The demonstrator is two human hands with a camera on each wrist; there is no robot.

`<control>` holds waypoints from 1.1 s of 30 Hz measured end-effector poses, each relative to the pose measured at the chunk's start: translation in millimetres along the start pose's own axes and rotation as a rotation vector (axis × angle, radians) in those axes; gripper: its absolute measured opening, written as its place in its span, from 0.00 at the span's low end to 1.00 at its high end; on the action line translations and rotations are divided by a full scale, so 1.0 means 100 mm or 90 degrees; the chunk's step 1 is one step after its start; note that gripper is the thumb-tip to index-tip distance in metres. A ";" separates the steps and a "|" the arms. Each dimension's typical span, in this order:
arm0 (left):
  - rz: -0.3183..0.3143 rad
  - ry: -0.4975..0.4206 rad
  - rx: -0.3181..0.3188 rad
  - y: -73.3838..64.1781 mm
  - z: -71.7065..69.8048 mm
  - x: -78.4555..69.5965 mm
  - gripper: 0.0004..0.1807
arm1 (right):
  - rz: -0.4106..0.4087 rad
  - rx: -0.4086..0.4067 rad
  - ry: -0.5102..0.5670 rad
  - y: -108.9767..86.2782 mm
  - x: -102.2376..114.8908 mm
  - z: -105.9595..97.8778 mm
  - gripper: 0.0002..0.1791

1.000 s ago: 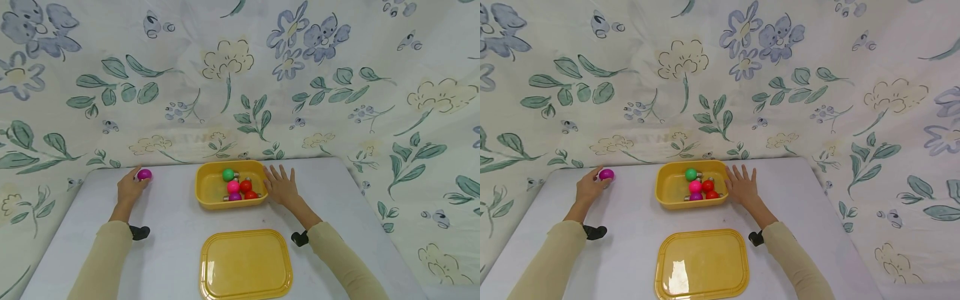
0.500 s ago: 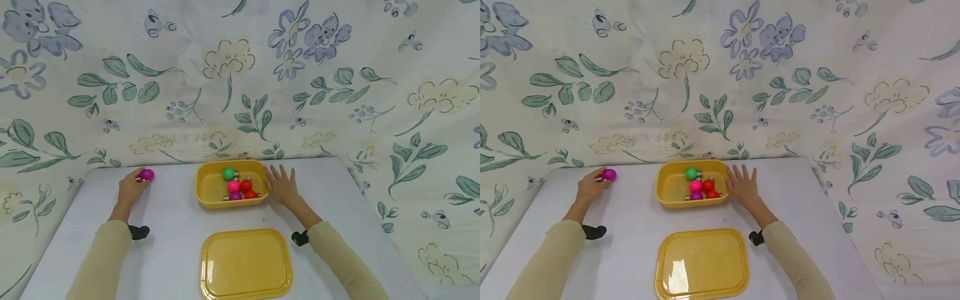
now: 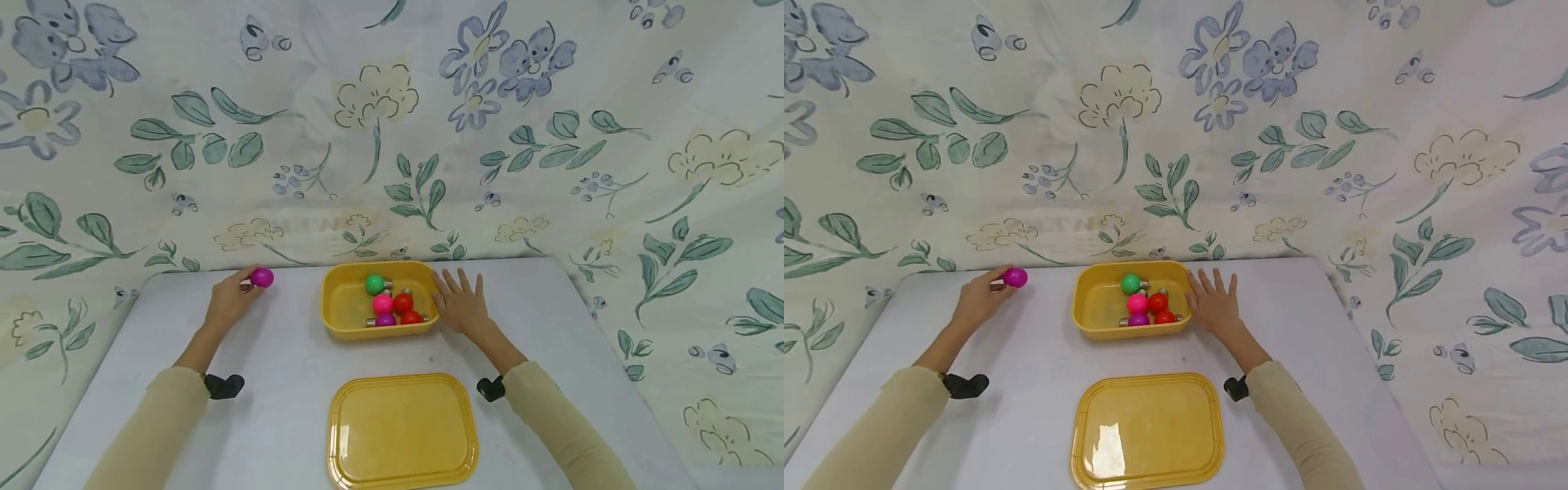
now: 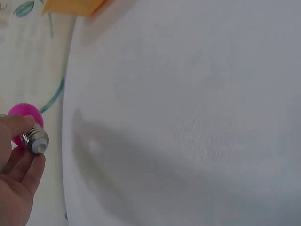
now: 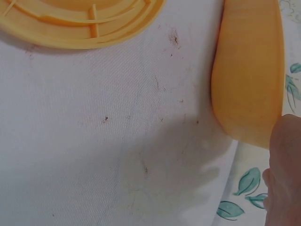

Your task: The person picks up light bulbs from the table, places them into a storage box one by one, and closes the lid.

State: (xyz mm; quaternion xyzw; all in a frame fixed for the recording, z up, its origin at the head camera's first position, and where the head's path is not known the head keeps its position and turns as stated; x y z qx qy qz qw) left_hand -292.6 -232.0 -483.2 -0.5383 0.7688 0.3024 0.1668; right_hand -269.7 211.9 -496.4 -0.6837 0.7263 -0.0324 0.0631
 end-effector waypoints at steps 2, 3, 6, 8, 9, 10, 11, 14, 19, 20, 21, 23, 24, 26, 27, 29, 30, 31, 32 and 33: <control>0.013 -0.006 0.004 0.00 0.02 -0.08 0.29 | 0.001 0.000 0.000 0.00 0.00 0.00 0.33; 0.019 -0.010 0.006 0.00 0.04 -0.12 0.29 | 0.002 0.001 0.000 0.00 0.00 0.00 0.33; 0.041 -0.022 0.007 0.00 0.09 -0.25 0.29 | 0.002 0.000 -0.003 0.00 0.00 0.01 0.33; 0.051 -0.032 0.006 0.00 0.12 -0.34 0.29 | 0.002 0.001 -0.002 0.00 0.00 0.01 0.33; 0.053 -0.036 0.006 0.00 0.14 -0.39 0.29 | 0.002 0.001 -0.004 0.00 0.00 0.02 0.33; 0.056 -0.040 0.006 0.00 0.16 -0.44 0.29 | 0.002 0.002 -0.004 0.00 0.00 0.02 0.33; 0.060 -0.043 0.006 0.01 0.18 -0.48 0.29 | 0.002 0.003 -0.005 0.00 0.00 0.02 0.33; 0.066 -0.051 0.014 0.02 0.23 -0.60 0.29 | 0.004 0.007 -0.006 -0.01 0.01 0.00 0.32; 0.093 -0.060 0.038 0.04 0.34 -0.79 0.30 | 0.002 0.003 -0.012 -0.01 0.02 -0.02 0.33; 0.101 -0.062 0.042 0.04 0.36 -0.82 0.30 | 0.001 0.002 -0.013 -0.02 0.02 -0.02 0.33; 0.105 -0.065 0.046 0.04 0.38 -0.85 0.30 | 0.001 0.001 -0.016 -0.02 0.02 -0.02 0.33; 0.115 -0.073 0.055 0.05 0.43 -0.91 0.30 | -0.003 -0.005 -0.013 -0.02 0.02 -0.02 0.33; 0.117 -0.075 0.059 0.06 0.45 -0.94 0.29 | -0.003 -0.005 -0.014 -0.02 0.02 -0.02 0.33; 0.122 -0.079 0.066 0.08 0.49 -0.99 0.29 | -0.006 -0.005 -0.009 -0.02 0.02 -0.02 0.33; 0.125 -0.080 0.070 0.09 0.51 -1.02 0.29 | -0.007 -0.006 -0.008 -0.02 0.02 -0.03 0.33; 0.132 -0.082 0.076 0.12 0.54 -1.06 0.29 | -0.006 -0.001 -0.006 -0.03 0.02 -0.03 0.33; 0.136 -0.082 0.078 0.14 0.56 -1.09 0.29 | -0.007 0.000 -0.007 -0.03 0.02 -0.03 0.33; 0.139 -0.081 0.081 0.15 0.58 -1.11 0.29 | -0.007 0.001 -0.007 -0.03 0.02 -0.03 0.33; 0.141 -0.083 0.084 0.17 0.60 -1.13 0.29 | -0.007 0.003 -0.008 -0.03 0.02 -0.03 0.33; 0.144 -0.084 0.087 0.18 0.62 -1.14 0.28 | -0.007 0.002 -0.008 -0.03 0.02 -0.03 0.33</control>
Point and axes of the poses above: each hand's wrist, its own y-axis towards the middle knuckle, its own z-axis out of the palm, x = y × z, the point moved 1 cm from there along y, towards the middle knuckle, and after that the axes turned 14 degrees about z, right-handed, at the moved point
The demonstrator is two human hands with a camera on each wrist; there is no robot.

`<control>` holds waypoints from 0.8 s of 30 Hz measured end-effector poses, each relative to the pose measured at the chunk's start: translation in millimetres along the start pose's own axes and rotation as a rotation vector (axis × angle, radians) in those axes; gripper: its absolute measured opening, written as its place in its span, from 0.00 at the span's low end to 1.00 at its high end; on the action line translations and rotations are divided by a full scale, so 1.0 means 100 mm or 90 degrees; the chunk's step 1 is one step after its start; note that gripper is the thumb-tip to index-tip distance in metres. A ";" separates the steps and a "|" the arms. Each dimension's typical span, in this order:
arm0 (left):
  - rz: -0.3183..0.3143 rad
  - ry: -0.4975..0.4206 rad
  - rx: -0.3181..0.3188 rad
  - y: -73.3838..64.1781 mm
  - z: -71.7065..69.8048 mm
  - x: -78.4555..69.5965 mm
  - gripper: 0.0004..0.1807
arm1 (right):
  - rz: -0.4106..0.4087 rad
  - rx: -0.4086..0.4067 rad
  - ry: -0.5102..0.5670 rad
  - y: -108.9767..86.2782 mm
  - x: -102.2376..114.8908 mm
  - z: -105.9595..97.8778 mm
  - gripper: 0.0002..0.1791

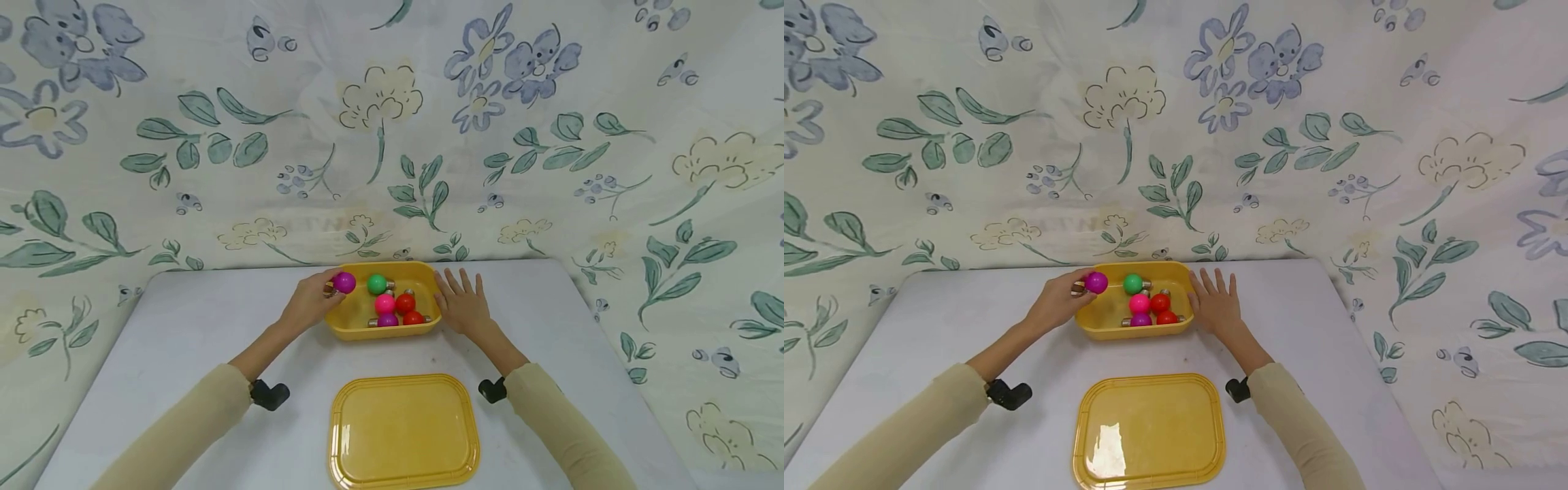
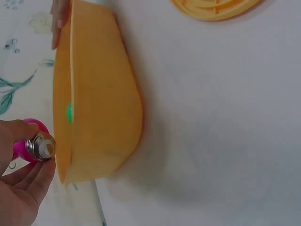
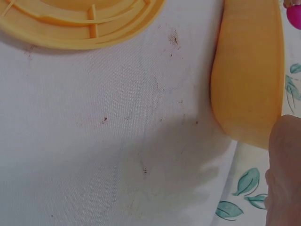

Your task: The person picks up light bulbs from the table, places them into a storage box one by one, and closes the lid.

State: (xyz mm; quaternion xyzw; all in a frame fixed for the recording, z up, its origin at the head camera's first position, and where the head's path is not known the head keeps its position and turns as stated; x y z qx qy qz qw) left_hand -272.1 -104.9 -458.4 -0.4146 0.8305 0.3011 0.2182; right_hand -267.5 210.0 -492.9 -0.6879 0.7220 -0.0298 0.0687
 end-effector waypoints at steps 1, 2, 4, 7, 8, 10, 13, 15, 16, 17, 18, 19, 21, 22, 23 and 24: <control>0.001 -0.002 0.003 0.02 0.02 -0.01 0.28 | 0.000 0.000 0.001 0.00 0.00 0.00 0.33; 0.002 -0.001 0.005 0.04 0.04 -0.02 0.27 | 0.000 0.000 0.001 0.00 0.00 0.00 0.33; 0.002 -0.003 0.011 0.08 0.09 -0.03 0.26 | 0.000 -0.001 -0.002 0.00 0.00 0.00 0.33; -0.004 -0.003 0.018 0.13 0.14 -0.04 0.25 | -0.001 -0.002 -0.003 0.00 -0.01 0.01 0.33; -0.006 -0.001 0.022 0.14 0.16 -0.04 0.24 | -0.002 -0.003 -0.003 0.00 -0.01 0.01 0.33; -0.016 -0.004 0.029 0.17 0.19 -0.05 0.24 | -0.003 -0.005 -0.001 0.00 -0.01 0.01 0.32; -0.018 0.001 0.038 0.20 0.24 -0.06 0.23 | -0.006 -0.010 0.004 0.00 -0.01 0.01 0.32; -0.023 0.002 0.043 0.21 0.28 -0.06 0.23 | -0.006 -0.012 0.006 0.00 -0.01 0.00 0.32; -0.022 0.007 0.046 0.22 0.29 -0.06 0.22 | -0.007 -0.014 0.008 -0.01 -0.01 0.00 0.32; -0.024 0.009 0.049 0.22 0.31 -0.06 0.22 | -0.007 -0.014 0.008 -0.01 -0.01 0.00 0.32; -0.025 0.012 0.052 0.23 0.33 -0.05 0.22 | -0.008 -0.014 0.008 -0.01 -0.01 0.00 0.32; -0.029 0.015 0.056 0.23 0.35 -0.05 0.22 | -0.009 -0.014 0.010 -0.01 -0.01 -0.01 0.32; -0.033 0.022 0.062 0.23 0.39 -0.03 0.22 | -0.008 -0.011 0.009 -0.01 -0.01 0.00 0.32; -0.036 0.023 0.064 0.24 0.40 -0.03 0.23 | -0.008 -0.009 0.009 -0.01 -0.01 0.00 0.32; -0.039 0.023 0.066 0.24 0.41 -0.03 0.23 | -0.007 -0.008 0.009 -0.01 -0.01 0.00 0.32; -0.039 0.024 0.068 0.24 0.42 -0.02 0.23 | -0.007 -0.008 0.009 0.00 -0.01 0.01 0.32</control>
Point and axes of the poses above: each hand's wrist, its own y-axis towards the middle knuckle, its own z-axis out of the palm, x = y × z, the point moved 1 cm from there along y, towards the middle knuckle, and after that the axes turned 14 degrees about z, right-handed, at the moved point
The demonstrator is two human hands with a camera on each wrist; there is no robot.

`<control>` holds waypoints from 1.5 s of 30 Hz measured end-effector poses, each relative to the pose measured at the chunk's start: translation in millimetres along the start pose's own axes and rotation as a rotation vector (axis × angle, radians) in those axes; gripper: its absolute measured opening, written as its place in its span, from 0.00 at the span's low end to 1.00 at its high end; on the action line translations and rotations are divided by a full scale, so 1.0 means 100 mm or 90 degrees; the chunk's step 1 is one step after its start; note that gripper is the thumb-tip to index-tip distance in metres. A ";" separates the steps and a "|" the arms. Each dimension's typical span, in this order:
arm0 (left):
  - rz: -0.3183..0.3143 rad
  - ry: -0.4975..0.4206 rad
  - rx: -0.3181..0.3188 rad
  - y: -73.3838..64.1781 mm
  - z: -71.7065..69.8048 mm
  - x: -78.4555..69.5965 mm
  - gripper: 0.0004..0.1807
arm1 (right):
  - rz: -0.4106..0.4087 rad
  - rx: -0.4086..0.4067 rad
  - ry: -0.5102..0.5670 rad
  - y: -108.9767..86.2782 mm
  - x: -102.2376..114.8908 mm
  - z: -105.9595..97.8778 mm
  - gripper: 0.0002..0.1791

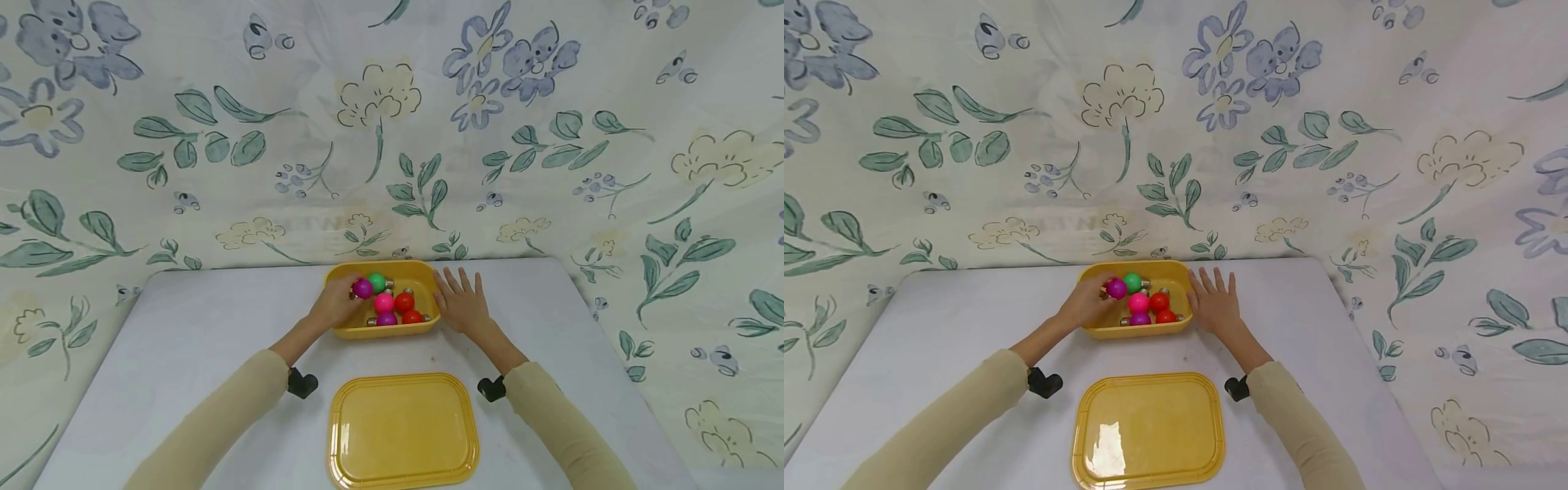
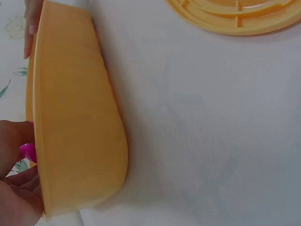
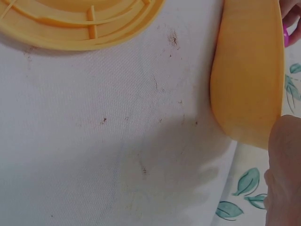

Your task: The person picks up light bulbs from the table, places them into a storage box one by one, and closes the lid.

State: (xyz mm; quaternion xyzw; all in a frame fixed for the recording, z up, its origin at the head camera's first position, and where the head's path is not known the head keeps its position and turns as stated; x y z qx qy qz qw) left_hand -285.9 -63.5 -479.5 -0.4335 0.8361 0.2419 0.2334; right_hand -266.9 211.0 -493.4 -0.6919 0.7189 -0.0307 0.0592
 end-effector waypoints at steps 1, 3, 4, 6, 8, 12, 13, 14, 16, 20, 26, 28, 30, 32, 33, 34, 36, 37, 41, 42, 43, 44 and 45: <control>-0.003 0.001 0.004 0.01 0.01 0.00 0.24 | 0.001 0.002 0.001 0.00 0.00 0.00 0.32; -0.005 0.005 0.009 0.01 0.02 0.01 0.24 | 0.003 0.003 0.000 0.02 -0.01 0.02 0.33; -0.006 0.007 0.011 0.02 0.02 0.01 0.25 | 0.004 0.005 0.000 0.03 -0.01 0.02 0.33; -0.003 0.011 0.016 0.03 0.03 0.02 0.25 | 0.004 0.006 -0.001 0.03 -0.01 0.02 0.33; 0.000 0.016 0.022 0.04 0.05 0.03 0.25 | 0.004 0.007 -0.006 0.03 -0.01 0.01 0.33; -0.002 0.019 0.038 0.05 0.07 0.04 0.24 | -0.002 0.003 -0.007 0.01 0.00 -0.01 0.32; -0.003 0.021 0.041 0.05 0.08 0.04 0.23 | -0.002 0.004 -0.007 0.01 0.00 -0.01 0.32; -0.004 0.021 0.045 0.05 0.08 0.04 0.23 | -0.003 0.004 -0.004 0.01 0.00 -0.01 0.32; -0.005 0.022 0.048 0.05 0.09 0.04 0.23 | -0.003 0.003 -0.002 0.01 0.00 0.00 0.32; -0.017 0.023 0.057 0.06 0.10 0.03 0.24 | -0.001 0.005 -0.003 0.02 -0.01 0.01 0.32; -0.039 0.030 0.072 0.07 0.11 0.01 0.24 | -0.002 0.006 0.003 0.01 0.00 0.00 0.32; -0.042 0.033 0.077 0.08 0.11 0.00 0.24 | -0.002 0.007 0.002 0.02 -0.01 0.01 0.32; -0.047 0.035 0.082 0.08 0.11 -0.01 0.24 | -0.002 0.005 0.000 0.02 -0.01 0.01 0.32; -0.051 0.038 0.085 0.08 0.10 -0.02 0.24 | -0.002 0.001 -0.002 0.03 -0.02 0.02 0.32; -0.054 0.039 0.087 0.08 0.10 -0.02 0.24 | -0.003 -0.002 0.000 0.03 -0.02 0.03 0.32; -0.056 0.038 0.088 0.08 0.10 -0.02 0.24 | -0.003 -0.003 0.001 0.03 -0.02 0.03 0.32; -0.061 0.034 0.090 0.08 0.09 -0.03 0.25 | -0.003 -0.003 0.005 0.03 -0.02 0.03 0.32; -0.064 0.032 0.091 0.08 0.09 -0.03 0.25 | -0.003 -0.004 0.005 0.03 -0.02 0.03 0.32; -0.071 0.026 0.094 0.08 0.08 -0.04 0.25 | -0.003 0.000 0.008 0.03 -0.02 0.04 0.32; -0.072 0.024 0.094 0.08 0.08 -0.04 0.26 | -0.002 0.001 0.007 0.03 -0.02 0.04 0.32; -0.070 0.025 0.094 0.08 0.07 -0.04 0.26 | -0.002 0.002 0.007 0.03 -0.02 0.04 0.32; -0.069 0.024 0.094 0.08 0.07 -0.04 0.26 | -0.001 0.004 0.007 0.03 -0.02 0.04 0.32; -0.067 0.024 0.092 0.08 0.07 -0.04 0.26 | -0.001 0.004 0.007 0.03 -0.02 0.04 0.32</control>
Point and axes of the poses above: each hand's wrist, its own y-axis towards the middle knuckle, its own z-axis out of the palm, x = y × z, the point moved 1 cm from there along y, towards the middle knuckle, and after that the axes turned 14 degrees about z, right-handed, at the moved point
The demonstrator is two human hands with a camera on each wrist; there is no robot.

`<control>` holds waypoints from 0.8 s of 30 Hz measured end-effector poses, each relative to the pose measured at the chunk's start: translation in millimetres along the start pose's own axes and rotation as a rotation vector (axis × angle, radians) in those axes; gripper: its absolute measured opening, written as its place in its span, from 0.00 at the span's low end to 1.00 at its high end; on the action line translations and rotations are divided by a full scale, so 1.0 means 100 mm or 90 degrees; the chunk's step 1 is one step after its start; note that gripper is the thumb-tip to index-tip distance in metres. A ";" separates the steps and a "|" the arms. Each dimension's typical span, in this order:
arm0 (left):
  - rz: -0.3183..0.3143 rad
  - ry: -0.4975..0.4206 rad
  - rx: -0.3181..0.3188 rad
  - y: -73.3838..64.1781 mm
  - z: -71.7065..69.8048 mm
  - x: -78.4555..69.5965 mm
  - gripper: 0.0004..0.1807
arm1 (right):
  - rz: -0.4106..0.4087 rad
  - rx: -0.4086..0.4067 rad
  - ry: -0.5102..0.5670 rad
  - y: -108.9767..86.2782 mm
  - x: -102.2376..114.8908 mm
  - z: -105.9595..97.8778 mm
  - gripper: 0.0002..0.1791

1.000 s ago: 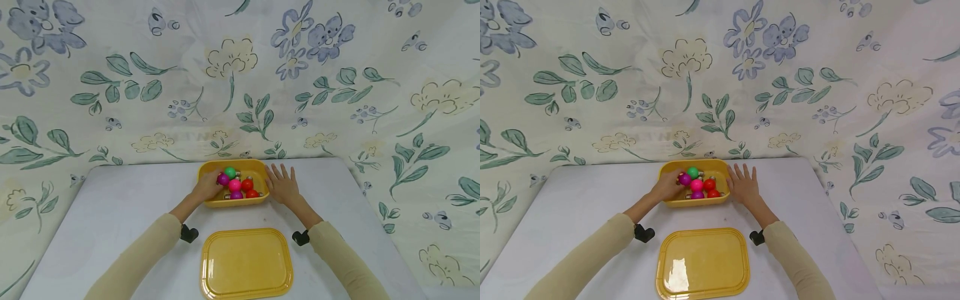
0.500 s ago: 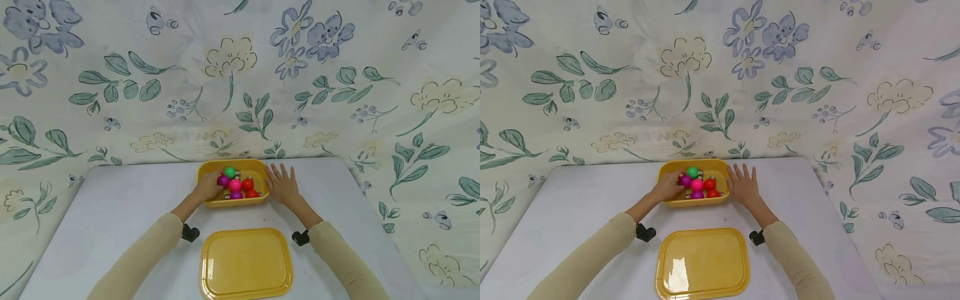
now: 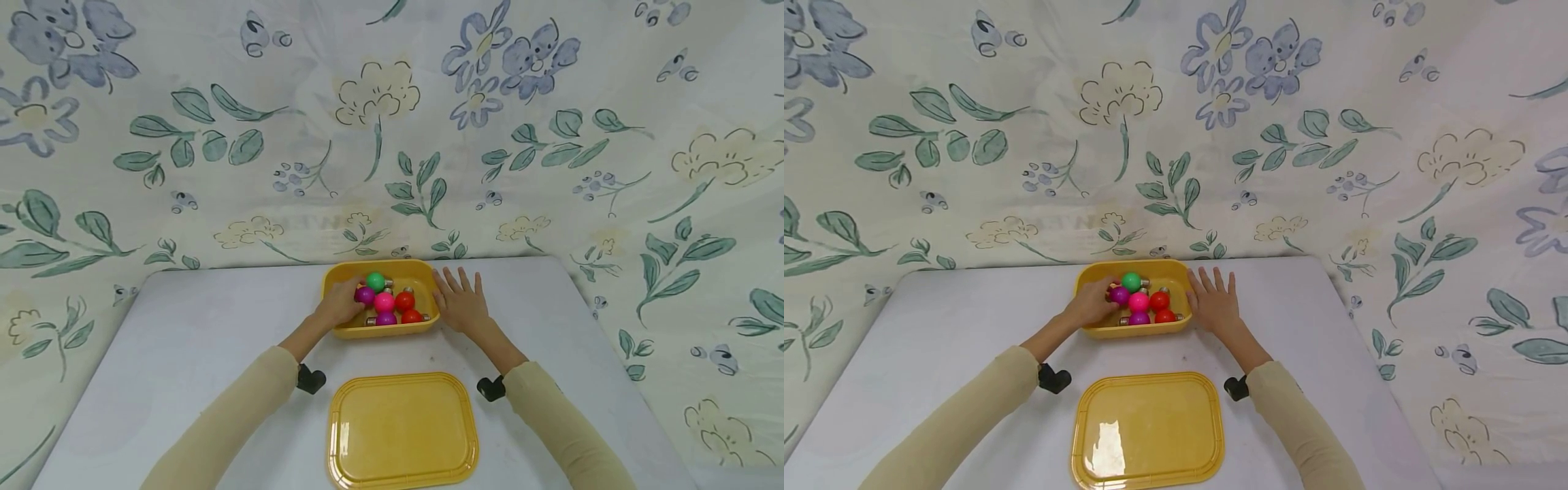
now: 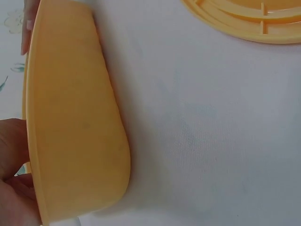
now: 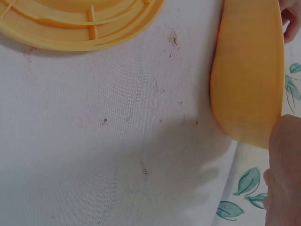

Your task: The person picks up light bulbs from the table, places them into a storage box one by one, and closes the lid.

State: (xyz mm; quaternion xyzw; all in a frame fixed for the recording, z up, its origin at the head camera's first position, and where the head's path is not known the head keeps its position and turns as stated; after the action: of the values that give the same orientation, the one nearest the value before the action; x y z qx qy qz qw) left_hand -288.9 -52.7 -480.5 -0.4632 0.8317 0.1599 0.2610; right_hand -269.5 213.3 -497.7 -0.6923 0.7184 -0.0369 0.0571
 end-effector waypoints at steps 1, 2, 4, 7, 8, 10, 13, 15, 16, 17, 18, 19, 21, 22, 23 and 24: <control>0.002 0.000 -0.002 0.00 0.00 0.00 0.26 | 0.001 0.002 -0.001 0.00 0.00 0.00 0.32; 0.005 0.000 -0.005 0.00 -0.01 0.00 0.27 | 0.001 0.003 -0.002 0.00 0.00 0.00 0.32; 0.016 -0.001 -0.011 -0.01 -0.01 0.01 0.27 | 0.002 0.004 -0.005 0.00 0.00 0.00 0.32; 0.031 -0.007 -0.023 -0.02 -0.04 0.01 0.28 | 0.004 0.003 -0.006 0.01 0.00 0.01 0.32; 0.035 -0.009 -0.027 -0.03 -0.05 0.01 0.28 | 0.005 0.002 -0.005 0.01 0.00 0.01 0.32; 0.039 -0.011 -0.031 -0.05 -0.08 0.01 0.28 | 0.006 -0.001 -0.003 0.01 0.00 0.01 0.32; 0.046 -0.007 -0.035 -0.08 -0.13 0.00 0.28 | 0.008 -0.002 -0.004 0.01 0.01 0.01 0.32; 0.049 -0.002 -0.036 -0.10 -0.15 0.00 0.28 | 0.008 -0.004 -0.005 0.01 0.01 0.01 0.32; 0.052 0.000 -0.038 -0.10 -0.16 0.01 0.28 | 0.008 -0.004 -0.005 0.01 0.01 0.01 0.32; 0.057 0.005 -0.042 -0.11 -0.17 0.02 0.28 | 0.008 -0.003 -0.005 0.01 0.01 0.01 0.32; 0.063 0.009 -0.047 -0.12 -0.17 0.03 0.28 | 0.008 -0.003 -0.004 0.01 0.02 0.01 0.32; 0.069 0.012 -0.051 -0.13 -0.18 0.03 0.28 | 0.007 -0.004 -0.004 0.01 0.02 0.01 0.32; 0.085 0.021 -0.059 -0.15 -0.19 0.03 0.28 | 0.007 -0.005 -0.005 0.01 0.02 0.01 0.32; 0.093 0.027 -0.064 -0.16 -0.19 0.03 0.28 | 0.006 -0.003 -0.005 0.01 0.02 0.00 0.32; 0.098 0.030 -0.067 -0.18 -0.20 0.02 0.29 | 0.006 -0.003 -0.006 0.00 0.02 0.00 0.32; 0.102 0.033 -0.070 -0.19 -0.20 0.01 0.29 | 0.005 -0.003 -0.008 0.00 0.02 0.00 0.32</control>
State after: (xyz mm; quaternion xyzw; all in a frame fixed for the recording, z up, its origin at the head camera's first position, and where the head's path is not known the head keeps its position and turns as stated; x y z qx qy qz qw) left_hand -278.7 -74.1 -465.1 -0.4131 0.8625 0.2134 0.2000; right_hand -269.9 211.4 -498.0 -0.6898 0.7209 -0.0305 0.0598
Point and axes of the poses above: each hand's wrist, its own y-axis towards the middle knuckle, its own z-axis out of the palm, x = y × z, the point moved 1 cm from there along y, towards the middle knuckle, and after that the axes turned 14 degrees about z, right-handed, at the moved point
